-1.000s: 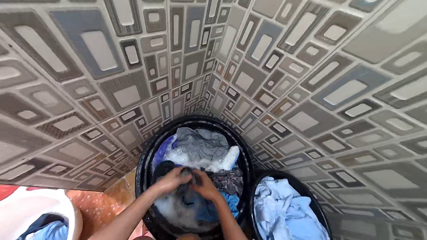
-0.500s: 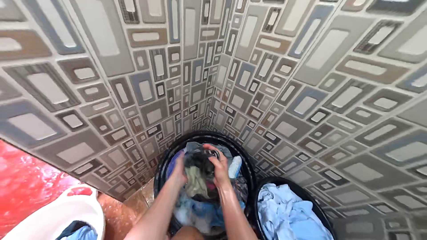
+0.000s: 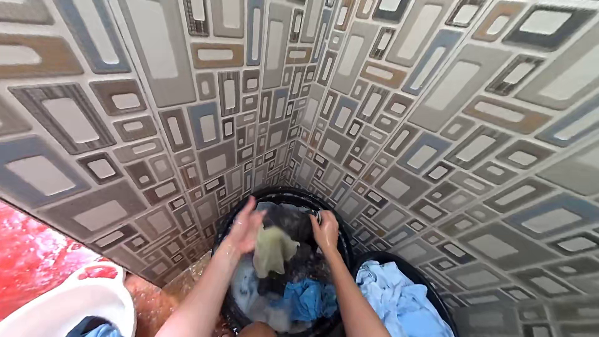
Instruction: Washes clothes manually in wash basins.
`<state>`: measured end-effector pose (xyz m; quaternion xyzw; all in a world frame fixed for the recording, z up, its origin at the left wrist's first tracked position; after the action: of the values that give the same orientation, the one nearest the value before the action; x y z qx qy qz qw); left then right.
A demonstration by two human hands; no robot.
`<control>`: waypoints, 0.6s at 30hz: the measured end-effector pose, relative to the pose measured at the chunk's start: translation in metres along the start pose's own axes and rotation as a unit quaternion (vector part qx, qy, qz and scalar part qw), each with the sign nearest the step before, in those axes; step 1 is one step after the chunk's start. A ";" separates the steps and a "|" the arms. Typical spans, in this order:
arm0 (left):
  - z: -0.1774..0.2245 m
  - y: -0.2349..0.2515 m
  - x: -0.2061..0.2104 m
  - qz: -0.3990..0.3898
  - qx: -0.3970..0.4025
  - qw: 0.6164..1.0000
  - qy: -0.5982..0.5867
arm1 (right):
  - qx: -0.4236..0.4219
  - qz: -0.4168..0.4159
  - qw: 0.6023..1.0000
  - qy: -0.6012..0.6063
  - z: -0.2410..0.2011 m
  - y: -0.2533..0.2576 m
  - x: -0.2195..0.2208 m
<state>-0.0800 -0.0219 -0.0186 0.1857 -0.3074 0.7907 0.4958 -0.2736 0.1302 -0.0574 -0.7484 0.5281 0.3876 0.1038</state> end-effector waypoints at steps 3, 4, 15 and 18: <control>-0.022 0.017 -0.040 0.084 0.030 0.996 0.016 | 0.071 -0.017 0.994 0.086 0.009 -0.011 0.002; -0.039 0.018 -0.041 0.079 -0.010 0.994 0.081 | 0.069 -0.029 0.986 0.147 0.001 -0.022 0.011; 0.038 -0.006 0.000 -0.007 0.132 0.984 -0.118 | 0.053 -0.020 0.943 0.328 0.001 -0.102 0.030; 0.008 0.026 -0.032 0.103 0.155 0.966 -0.179 | -0.064 -0.010 0.885 0.462 -0.072 -0.069 -0.010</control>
<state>-0.0896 -0.0575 -0.0400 0.3662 -0.2828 0.8292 0.3136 -0.1815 0.1259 -0.0187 -0.8529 0.4831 0.0295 -0.1959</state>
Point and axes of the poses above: each hand's wrist, its own y-axis towards the middle knuckle, its own x-axis out of the palm, z = x × y, the point moved 10 cm from there along y, towards the middle knuckle, and after that the axes turned 4 degrees about y, right-handed, at the moved point
